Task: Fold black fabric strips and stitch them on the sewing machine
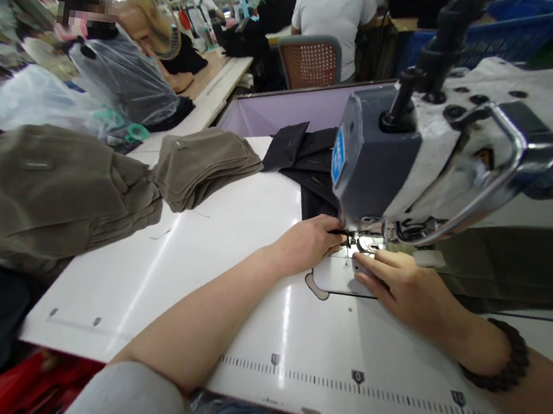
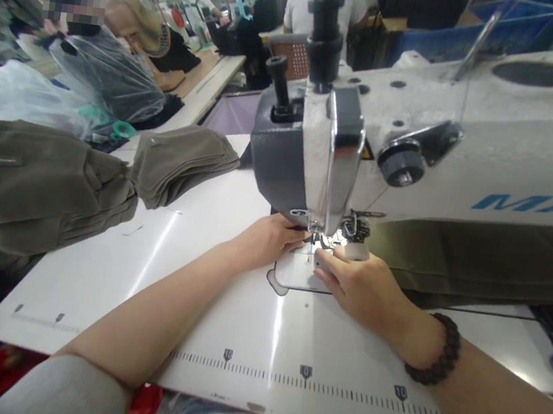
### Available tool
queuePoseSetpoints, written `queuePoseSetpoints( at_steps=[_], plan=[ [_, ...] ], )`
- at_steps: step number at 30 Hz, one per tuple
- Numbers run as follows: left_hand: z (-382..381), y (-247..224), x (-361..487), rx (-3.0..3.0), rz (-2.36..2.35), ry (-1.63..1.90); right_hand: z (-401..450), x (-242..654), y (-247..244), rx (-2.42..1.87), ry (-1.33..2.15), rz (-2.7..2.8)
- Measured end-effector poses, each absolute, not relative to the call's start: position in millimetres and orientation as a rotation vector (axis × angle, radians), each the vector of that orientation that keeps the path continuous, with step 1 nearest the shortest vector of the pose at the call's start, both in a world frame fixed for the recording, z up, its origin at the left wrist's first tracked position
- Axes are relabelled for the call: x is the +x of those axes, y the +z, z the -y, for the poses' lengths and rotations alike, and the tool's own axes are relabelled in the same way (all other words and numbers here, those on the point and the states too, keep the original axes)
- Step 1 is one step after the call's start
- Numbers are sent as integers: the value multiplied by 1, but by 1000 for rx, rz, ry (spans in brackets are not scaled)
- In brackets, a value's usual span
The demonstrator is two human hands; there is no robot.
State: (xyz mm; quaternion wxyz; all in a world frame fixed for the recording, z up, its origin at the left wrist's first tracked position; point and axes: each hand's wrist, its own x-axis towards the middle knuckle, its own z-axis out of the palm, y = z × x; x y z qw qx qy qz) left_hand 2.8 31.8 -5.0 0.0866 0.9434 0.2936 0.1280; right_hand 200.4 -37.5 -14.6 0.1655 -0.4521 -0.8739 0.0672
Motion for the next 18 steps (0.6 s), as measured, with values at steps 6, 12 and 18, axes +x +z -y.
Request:
queuePoseSetpoints(
  at_steps=[6, 12, 18],
  plan=[
    [-15, 15, -1, 2769, -897, 262, 38, 201, -10, -1240, 153, 2472],
    [31, 26, -3, 2878, -796, 53, 47, 206, -4, -960, 128, 2570],
    [43, 14, -7, 2959, -735, 177, 52, 207, 0, -847, 81, 2621]
  ],
)
